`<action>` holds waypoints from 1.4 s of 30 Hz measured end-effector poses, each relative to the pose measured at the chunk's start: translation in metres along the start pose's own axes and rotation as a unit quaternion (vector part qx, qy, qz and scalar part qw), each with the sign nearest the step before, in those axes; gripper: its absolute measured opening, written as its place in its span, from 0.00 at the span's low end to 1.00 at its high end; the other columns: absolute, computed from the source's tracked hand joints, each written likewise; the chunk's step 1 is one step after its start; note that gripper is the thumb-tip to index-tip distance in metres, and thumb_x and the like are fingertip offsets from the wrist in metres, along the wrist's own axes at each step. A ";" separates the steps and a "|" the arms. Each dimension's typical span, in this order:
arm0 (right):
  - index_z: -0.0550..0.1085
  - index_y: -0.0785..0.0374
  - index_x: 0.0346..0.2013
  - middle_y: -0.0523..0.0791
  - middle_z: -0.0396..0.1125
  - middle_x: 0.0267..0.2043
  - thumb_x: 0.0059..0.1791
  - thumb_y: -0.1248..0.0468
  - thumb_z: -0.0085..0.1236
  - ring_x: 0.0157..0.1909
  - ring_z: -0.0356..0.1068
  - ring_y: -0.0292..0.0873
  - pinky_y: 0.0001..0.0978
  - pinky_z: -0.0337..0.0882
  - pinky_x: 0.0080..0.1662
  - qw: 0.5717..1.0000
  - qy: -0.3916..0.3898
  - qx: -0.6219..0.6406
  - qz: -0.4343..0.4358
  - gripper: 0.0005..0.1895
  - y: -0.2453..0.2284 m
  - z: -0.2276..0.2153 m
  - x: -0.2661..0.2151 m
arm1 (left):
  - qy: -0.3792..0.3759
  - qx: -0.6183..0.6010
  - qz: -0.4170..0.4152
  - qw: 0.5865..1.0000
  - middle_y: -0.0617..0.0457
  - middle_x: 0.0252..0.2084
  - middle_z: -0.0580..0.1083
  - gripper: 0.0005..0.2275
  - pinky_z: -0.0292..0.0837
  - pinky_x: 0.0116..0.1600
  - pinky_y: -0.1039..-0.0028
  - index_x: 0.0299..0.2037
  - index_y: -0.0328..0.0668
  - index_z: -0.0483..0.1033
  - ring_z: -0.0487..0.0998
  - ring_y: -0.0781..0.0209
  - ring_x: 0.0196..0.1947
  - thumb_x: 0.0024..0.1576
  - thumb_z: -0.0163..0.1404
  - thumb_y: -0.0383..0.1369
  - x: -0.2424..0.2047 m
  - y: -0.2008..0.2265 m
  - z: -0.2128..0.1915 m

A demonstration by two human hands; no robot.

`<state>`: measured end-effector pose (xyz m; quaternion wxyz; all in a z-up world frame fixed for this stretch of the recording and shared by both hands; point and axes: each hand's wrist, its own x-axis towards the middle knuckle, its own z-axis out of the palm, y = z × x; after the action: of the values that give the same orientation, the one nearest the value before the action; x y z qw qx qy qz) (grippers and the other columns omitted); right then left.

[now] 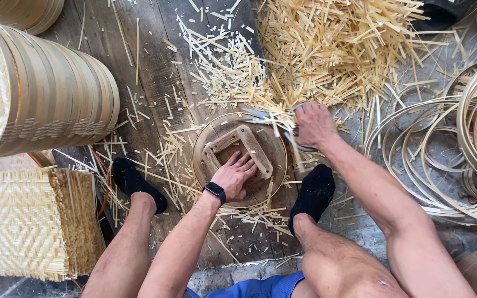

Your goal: The person constructs bamboo steamer components by hand and using shears, fitting woven bamboo mats into circular frames and trimming excess bamboo strips from a wooden mold.

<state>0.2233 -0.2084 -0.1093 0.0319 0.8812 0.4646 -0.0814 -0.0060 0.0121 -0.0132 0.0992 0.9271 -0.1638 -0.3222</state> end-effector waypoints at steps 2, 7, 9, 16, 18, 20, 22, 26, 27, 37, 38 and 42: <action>0.72 0.63 0.29 0.45 0.63 0.25 0.34 0.58 0.55 0.27 0.64 0.40 0.32 0.70 0.32 1.000 -0.028 0.011 0.002 0.15 -0.008 -0.017 0.012 | -0.010 -0.009 -0.002 1.000 0.44 0.76 0.51 0.43 0.33 0.78 0.56 0.70 0.39 0.56 0.46 0.54 0.77 0.42 0.60 0.38 -0.002 0.000 -0.002; 0.73 0.58 0.31 0.43 0.63 0.26 0.52 0.54 0.47 0.26 0.64 0.38 0.32 0.69 0.29 0.966 -0.243 0.081 0.040 0.13 0.004 -0.038 0.017 | 0.082 -0.117 0.009 0.990 0.40 0.72 0.61 0.35 0.38 0.78 0.55 0.63 0.34 0.68 0.53 0.51 0.75 0.42 0.59 0.39 -0.003 -0.002 0.003; 0.72 0.58 0.33 0.43 0.63 0.26 0.55 0.52 0.46 0.26 0.64 0.39 0.34 0.69 0.29 0.966 -0.214 0.114 0.092 0.15 0.016 -0.033 0.012 | 0.132 -0.178 0.009 0.975 0.38 0.66 0.68 0.28 0.45 0.76 0.54 0.57 0.35 0.75 0.60 0.50 0.72 0.45 0.58 0.38 -0.001 -0.007 0.004; 0.72 0.67 0.40 0.51 0.64 0.36 0.44 0.48 0.60 0.35 0.66 0.46 0.39 0.72 0.38 0.918 -0.120 0.161 0.342 0.24 0.065 0.017 -0.039 | 0.302 -0.384 -0.244 0.838 0.51 0.39 0.81 0.08 0.80 0.45 0.70 0.40 0.47 0.82 0.80 0.63 0.37 0.60 0.53 0.39 0.030 -0.057 -0.025; 0.73 0.69 0.42 0.54 0.64 0.41 0.38 0.51 0.64 0.39 0.68 0.47 0.39 0.73 0.41 0.944 -0.021 0.106 0.311 0.28 0.062 0.021 -0.055 | 0.435 -0.257 -0.194 0.841 0.49 0.37 0.80 0.08 0.77 0.46 0.65 0.40 0.43 0.83 0.79 0.57 0.38 0.60 0.54 0.36 0.062 -0.085 -0.039; 0.74 0.73 0.45 0.57 0.63 0.45 0.40 0.60 0.66 0.43 0.68 0.50 0.39 0.73 0.44 0.929 0.008 0.197 0.313 0.24 0.031 0.010 -0.066 | 0.409 -0.220 -0.152 0.873 0.47 0.37 0.81 0.08 0.76 0.44 0.63 0.40 0.41 0.85 0.79 0.53 0.37 0.58 0.58 0.36 0.081 -0.101 -0.048; 0.77 0.72 0.41 0.51 0.68 0.46 0.51 0.56 0.61 0.44 0.71 0.44 0.40 0.77 0.50 0.826 -0.168 0.438 0.312 0.18 -0.012 -0.005 -0.065 | 0.313 -0.251 -0.170 0.900 0.47 0.37 0.81 0.10 0.75 0.45 0.63 0.42 0.43 0.86 0.79 0.53 0.37 0.58 0.59 0.39 0.095 -0.108 -0.059; 0.75 0.65 0.45 0.45 0.73 0.36 0.46 0.58 0.67 0.34 0.73 0.37 0.33 0.78 0.39 0.669 -0.169 0.642 0.336 0.18 -0.064 -0.007 -0.048 | 0.112 -0.426 -0.258 0.860 0.50 0.37 0.83 0.12 0.78 0.47 0.68 0.41 0.47 0.86 0.82 0.60 0.36 0.52 0.62 0.42 0.115 -0.110 -0.068; 0.76 0.65 0.45 0.45 0.74 0.36 0.46 0.59 0.67 0.33 0.73 0.36 0.31 0.78 0.37 0.670 -0.164 0.635 0.348 0.17 -0.065 -0.003 -0.047 | 0.101 -0.466 -0.266 0.838 0.51 0.36 0.84 0.12 0.80 0.47 0.70 0.40 0.46 0.86 0.83 0.62 0.35 0.50 0.64 0.41 0.118 -0.111 -0.065; 0.80 0.66 0.36 0.44 0.73 0.29 0.46 0.59 0.68 0.29 0.67 0.34 0.29 0.69 0.35 0.708 -0.148 0.588 0.363 0.12 -0.075 0.013 -0.045 | 0.159 -0.417 -0.287 0.848 0.51 0.34 0.83 0.13 0.78 0.46 0.70 0.36 0.49 0.87 0.82 0.62 0.33 0.46 0.67 0.43 0.124 -0.108 -0.053; 0.80 0.66 0.35 0.44 0.73 0.28 0.46 0.59 0.68 0.28 0.67 0.34 0.29 0.69 0.34 0.714 -0.139 0.584 0.360 0.12 -0.076 0.011 -0.046 | 0.168 -0.428 -0.293 0.838 0.51 0.35 0.84 0.13 0.79 0.46 0.70 0.35 0.49 0.87 0.83 0.63 0.34 0.45 0.67 0.43 0.123 -0.104 -0.054; 0.79 0.68 0.36 0.46 0.73 0.27 0.48 0.57 0.66 0.26 0.68 0.36 0.31 0.70 0.32 0.732 -0.112 0.578 0.343 0.14 -0.074 -0.009 -0.052 | 0.139 -0.346 -0.327 0.868 0.45 0.40 0.81 0.13 0.77 0.48 0.64 0.38 0.50 0.87 0.80 0.55 0.40 0.51 0.64 0.47 0.109 -0.100 -0.063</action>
<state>0.1341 -0.2076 -0.0900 -0.4058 0.8138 -0.0127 -0.4158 0.1385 0.0699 -0.0553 0.3246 0.8688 0.2864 -0.2403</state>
